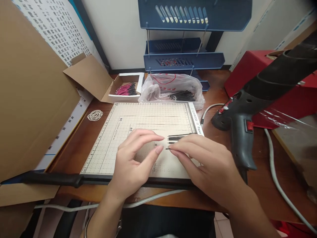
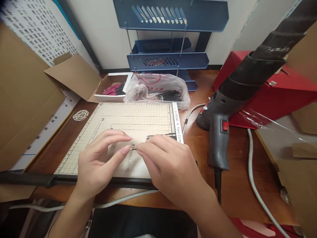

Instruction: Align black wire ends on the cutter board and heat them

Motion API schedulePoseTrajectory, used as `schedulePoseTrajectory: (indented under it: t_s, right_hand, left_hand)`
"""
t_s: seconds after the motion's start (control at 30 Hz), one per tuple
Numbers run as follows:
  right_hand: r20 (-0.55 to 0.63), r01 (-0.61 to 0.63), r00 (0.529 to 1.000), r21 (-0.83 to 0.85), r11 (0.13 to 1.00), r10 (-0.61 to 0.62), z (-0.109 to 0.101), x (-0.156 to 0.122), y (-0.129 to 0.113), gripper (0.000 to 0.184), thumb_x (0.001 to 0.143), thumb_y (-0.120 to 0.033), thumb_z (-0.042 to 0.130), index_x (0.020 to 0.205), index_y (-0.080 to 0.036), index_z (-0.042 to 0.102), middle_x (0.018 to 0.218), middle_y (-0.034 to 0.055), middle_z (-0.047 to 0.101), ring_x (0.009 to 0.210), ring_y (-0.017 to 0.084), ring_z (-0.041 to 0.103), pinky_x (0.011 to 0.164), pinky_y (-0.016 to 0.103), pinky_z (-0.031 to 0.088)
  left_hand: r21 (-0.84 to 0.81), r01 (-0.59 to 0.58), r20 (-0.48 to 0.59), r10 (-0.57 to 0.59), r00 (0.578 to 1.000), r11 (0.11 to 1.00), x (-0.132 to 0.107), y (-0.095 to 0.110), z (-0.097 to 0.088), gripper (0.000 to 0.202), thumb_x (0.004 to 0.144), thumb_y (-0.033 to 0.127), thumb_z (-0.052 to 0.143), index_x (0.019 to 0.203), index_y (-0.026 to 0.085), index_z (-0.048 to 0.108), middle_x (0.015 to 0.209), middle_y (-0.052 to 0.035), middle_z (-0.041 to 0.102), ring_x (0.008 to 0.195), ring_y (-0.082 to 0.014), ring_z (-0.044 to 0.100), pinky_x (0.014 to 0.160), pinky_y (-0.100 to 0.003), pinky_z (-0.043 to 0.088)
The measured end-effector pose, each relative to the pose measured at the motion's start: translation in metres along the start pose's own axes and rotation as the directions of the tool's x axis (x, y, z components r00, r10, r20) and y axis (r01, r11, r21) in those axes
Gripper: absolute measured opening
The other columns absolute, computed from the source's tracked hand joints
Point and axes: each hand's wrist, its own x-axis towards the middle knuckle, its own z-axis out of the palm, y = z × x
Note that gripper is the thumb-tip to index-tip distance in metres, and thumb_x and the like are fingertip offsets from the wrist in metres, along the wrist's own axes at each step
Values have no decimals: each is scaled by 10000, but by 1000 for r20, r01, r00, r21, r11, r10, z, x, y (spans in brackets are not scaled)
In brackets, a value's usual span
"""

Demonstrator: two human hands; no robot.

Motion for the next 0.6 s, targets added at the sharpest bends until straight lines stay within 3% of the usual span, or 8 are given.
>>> schedulePoseTrajectory:
  t_s: [0.37,0.6]
  right_hand:
    - [-10,31,999,8,999,-31,-7,-1,1,87,955,-137,640,920,-203,685,859,-11,720,796,100,640,736,250,492]
    - [27,8,1000,16,1000,-9,-7,-3,2,83,958,-151,640,924,-204,694,873,-13,724,821,111,640,751,266,477]
  left_hand:
    - [-36,-118,62,121,991,992,2,2,2,168,919,80,691,984,233,716,942,-8,754,917,-175,670,918,-381,505]
    - [-26,-112,69,114,991,993,2,1,2,140,924,100,693,942,236,716,900,-9,757,883,-182,674,901,-387,513]
